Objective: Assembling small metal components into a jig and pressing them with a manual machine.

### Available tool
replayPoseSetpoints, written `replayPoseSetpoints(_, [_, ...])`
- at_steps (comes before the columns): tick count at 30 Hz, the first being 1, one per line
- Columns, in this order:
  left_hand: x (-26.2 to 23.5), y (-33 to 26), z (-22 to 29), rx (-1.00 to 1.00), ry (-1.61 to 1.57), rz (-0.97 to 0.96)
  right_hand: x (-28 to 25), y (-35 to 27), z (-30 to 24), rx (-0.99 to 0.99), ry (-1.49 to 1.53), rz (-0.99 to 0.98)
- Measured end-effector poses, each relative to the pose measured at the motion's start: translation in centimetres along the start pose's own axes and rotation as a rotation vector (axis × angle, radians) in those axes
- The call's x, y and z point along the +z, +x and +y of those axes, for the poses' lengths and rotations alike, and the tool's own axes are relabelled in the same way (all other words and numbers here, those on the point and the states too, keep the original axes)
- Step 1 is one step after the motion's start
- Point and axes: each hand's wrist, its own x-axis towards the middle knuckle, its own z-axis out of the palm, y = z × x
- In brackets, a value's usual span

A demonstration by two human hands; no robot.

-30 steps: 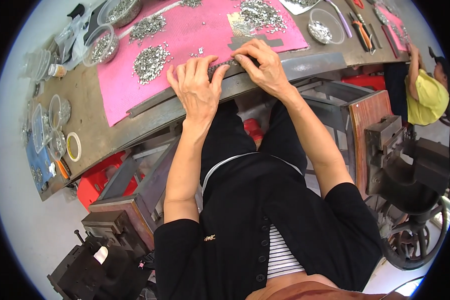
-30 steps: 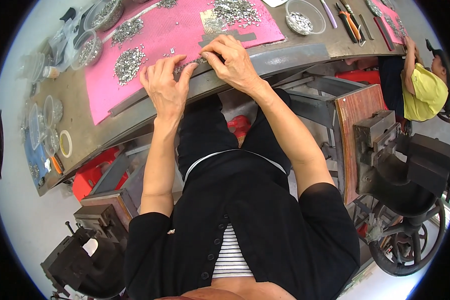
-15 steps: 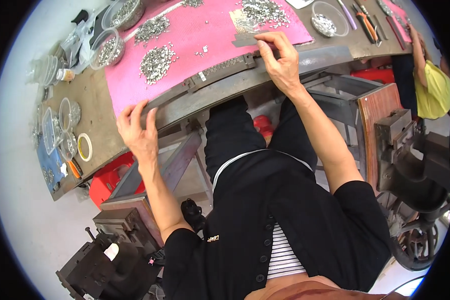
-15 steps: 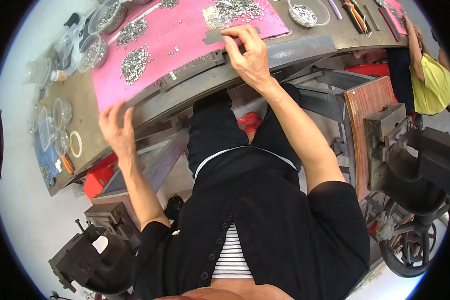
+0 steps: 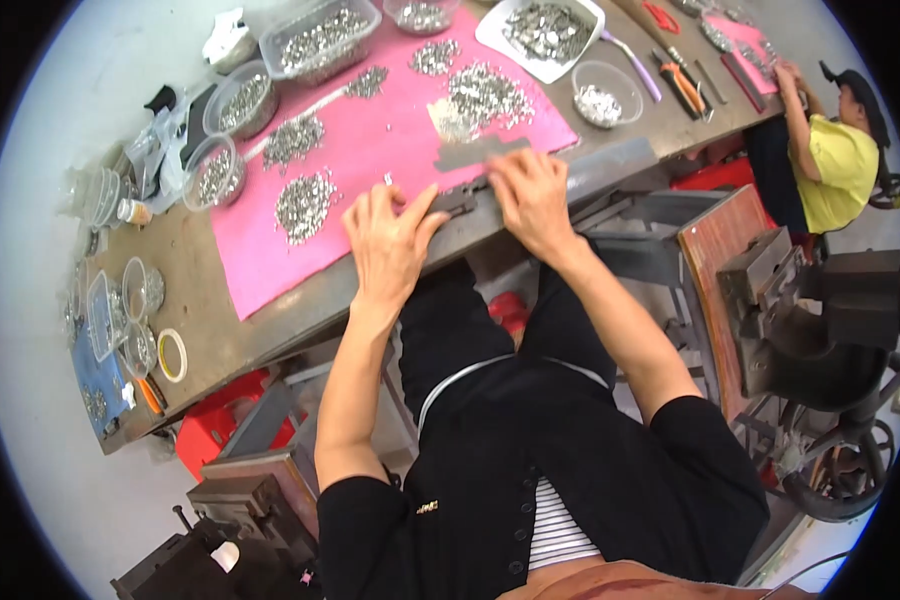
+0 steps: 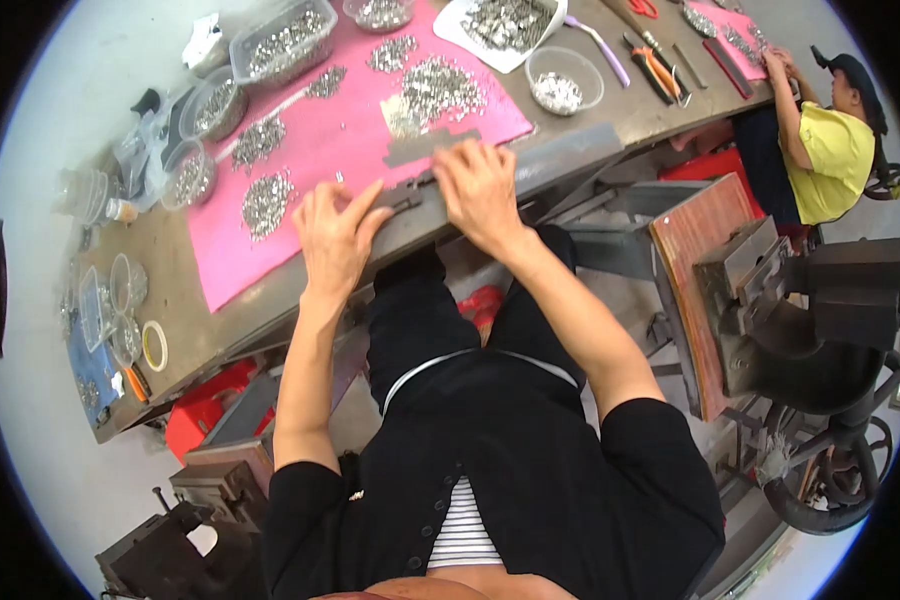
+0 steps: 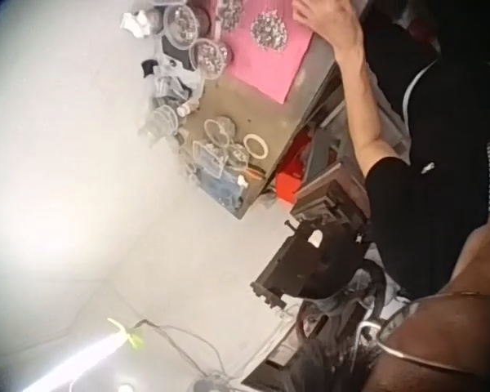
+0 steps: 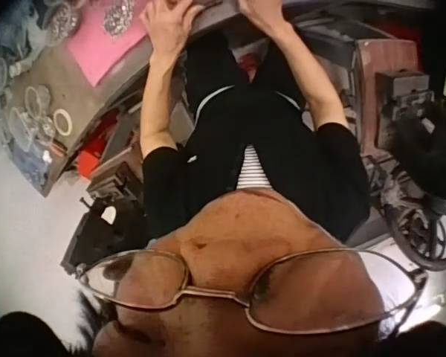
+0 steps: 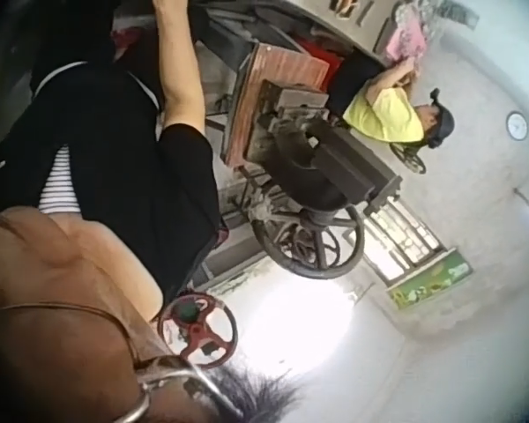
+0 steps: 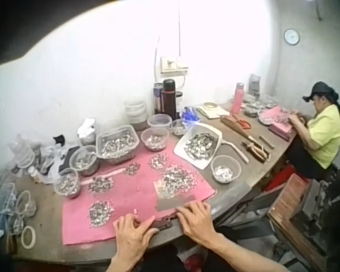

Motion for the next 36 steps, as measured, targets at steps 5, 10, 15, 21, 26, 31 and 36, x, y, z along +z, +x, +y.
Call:
replayPoseSetpoints(5, [0.4,-1.1,0.5,-0.062,0.107,0.074,-1.9,0.7,-3.0,0.34,0.73,-0.106])
replayPoseSetpoints(10, [0.9,-2.3,1.1,-0.067,-0.009,0.08,-2.5,0.1,-2.2,0.303,0.806,-0.104])
replayPoseSetpoints(15, [1.3,-2.7,1.8,-0.163,-0.019,0.172,-0.9,6.1,0.6,0.172,0.508,-0.101])
replayPoseSetpoints(21, [1.5,-2.9,1.8,-0.176,-0.053,0.158,7.1,16.5,8.5,0.162,0.159,-0.195])
replayPoseSetpoints(26, [-1.1,-1.9,1.0,-0.196,-0.218,0.143,9.4,18.2,10.2,0.222,0.064,-0.334])
replayPoseSetpoints(31, [-2.6,-0.2,-4.1,-0.303,-0.104,0.129,9.5,18.9,10.6,0.166,-0.018,-0.376])
replayPoseSetpoints(36, [-1.7,2.2,-6.1,-0.2,-0.085,-0.006,9.0,18.1,11.9,-0.042,-0.101,-0.31])
